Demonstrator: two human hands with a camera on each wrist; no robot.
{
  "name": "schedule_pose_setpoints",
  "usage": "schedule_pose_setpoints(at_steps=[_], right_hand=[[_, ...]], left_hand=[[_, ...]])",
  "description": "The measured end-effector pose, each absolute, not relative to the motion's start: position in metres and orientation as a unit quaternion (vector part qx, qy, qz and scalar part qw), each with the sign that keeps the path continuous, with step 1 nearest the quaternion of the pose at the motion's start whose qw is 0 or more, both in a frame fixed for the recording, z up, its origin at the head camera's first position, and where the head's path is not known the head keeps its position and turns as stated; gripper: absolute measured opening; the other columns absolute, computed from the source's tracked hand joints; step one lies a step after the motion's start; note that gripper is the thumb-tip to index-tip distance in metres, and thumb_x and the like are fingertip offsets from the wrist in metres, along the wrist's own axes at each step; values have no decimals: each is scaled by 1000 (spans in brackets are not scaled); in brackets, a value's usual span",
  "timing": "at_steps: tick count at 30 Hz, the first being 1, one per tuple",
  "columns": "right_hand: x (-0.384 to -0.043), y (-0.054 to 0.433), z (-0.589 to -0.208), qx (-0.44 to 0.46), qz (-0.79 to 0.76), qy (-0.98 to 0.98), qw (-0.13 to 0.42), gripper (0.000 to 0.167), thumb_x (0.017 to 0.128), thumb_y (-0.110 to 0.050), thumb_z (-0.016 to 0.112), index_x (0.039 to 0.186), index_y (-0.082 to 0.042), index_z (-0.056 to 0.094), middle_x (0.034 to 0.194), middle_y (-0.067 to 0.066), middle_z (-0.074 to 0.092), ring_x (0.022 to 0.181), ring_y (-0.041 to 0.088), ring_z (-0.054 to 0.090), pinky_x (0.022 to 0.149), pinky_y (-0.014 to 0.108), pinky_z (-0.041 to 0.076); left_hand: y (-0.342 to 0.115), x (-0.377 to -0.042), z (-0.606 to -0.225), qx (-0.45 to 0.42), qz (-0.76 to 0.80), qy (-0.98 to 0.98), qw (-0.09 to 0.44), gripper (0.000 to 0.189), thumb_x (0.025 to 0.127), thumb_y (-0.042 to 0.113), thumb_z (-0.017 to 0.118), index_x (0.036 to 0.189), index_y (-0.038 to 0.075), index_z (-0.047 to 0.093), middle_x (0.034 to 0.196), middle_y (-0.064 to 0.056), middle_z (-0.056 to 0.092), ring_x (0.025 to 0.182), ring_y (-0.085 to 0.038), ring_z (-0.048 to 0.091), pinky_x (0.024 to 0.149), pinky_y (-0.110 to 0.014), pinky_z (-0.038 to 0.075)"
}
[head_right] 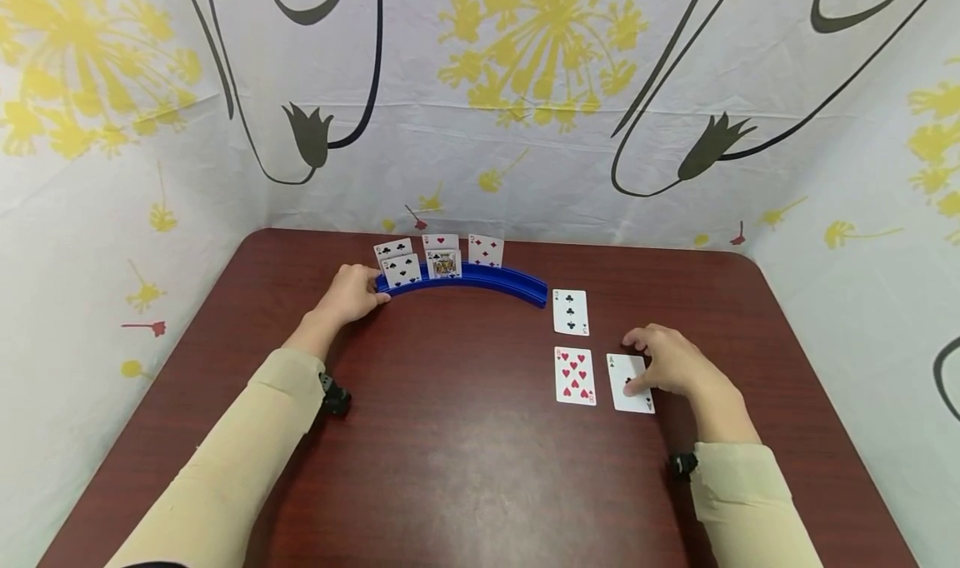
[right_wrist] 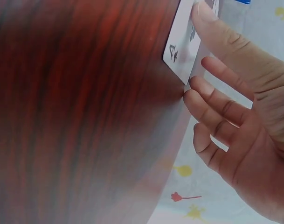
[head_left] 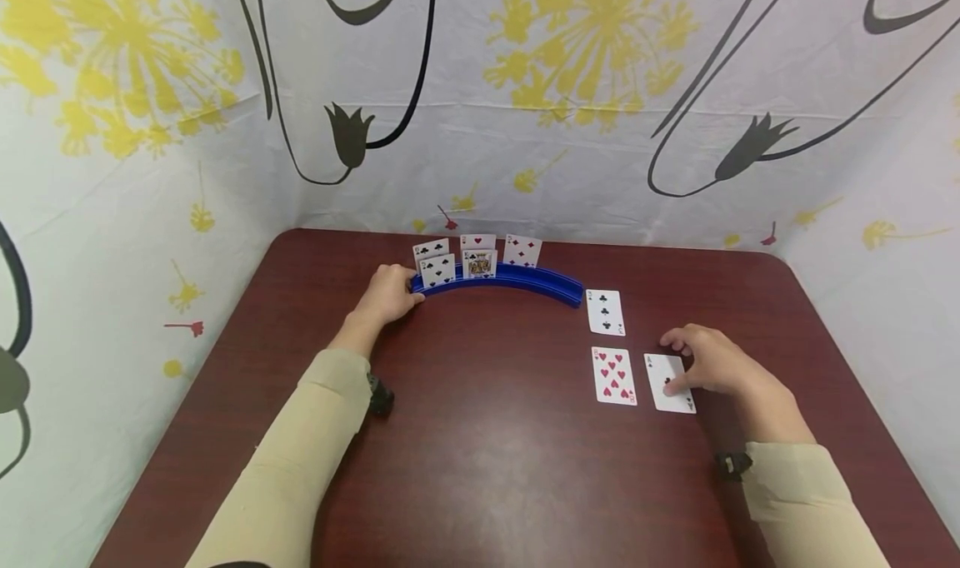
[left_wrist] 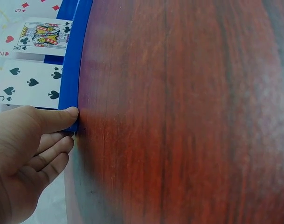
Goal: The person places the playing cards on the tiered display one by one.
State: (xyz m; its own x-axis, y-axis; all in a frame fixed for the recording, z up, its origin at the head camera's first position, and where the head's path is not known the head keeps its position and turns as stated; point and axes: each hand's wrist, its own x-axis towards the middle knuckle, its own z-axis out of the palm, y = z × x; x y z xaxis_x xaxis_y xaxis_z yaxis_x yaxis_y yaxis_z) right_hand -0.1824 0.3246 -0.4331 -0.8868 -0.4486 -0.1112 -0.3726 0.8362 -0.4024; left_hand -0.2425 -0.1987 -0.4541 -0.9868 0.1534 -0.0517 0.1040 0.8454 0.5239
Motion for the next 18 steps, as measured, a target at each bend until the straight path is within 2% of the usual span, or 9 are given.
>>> schedule_pose_setpoints(at_steps=[8, 13, 18], right_hand=[[-186, 326, -435, -208, -176, 955, 114, 68, 54, -25, 101, 106, 6, 70, 87, 7, 62, 82, 25, 58, 73, 44, 49], [-185, 327, -435, -206, -182, 954, 118, 70, 54, -29, 101, 107, 5, 69, 88, 7, 63, 82, 25, 58, 73, 44, 49], [-184, 326, -436, -211, -184, 952, 121, 82, 50, -37, 102, 112, 5, 69, 92, 8, 62, 85, 25, 57, 74, 44, 49]], left_hand=[[-199, -244, -454, 66, 277, 957, 48, 42, 92, 11, 75, 129, -6, 66, 103, -21, 72, 93, -30, 68, 84, -44, 58], [-199, -243, -455, 65, 278, 957, 48, 41, 92, 11, 75, 128, -6, 67, 104, -21, 72, 93, -30, 68, 84, -44, 58], [-199, -243, -456, 63, 282, 956, 48, 41, 92, 12, 76, 128, -6, 67, 104, -21, 72, 93, -30, 68, 84, -44, 58]])
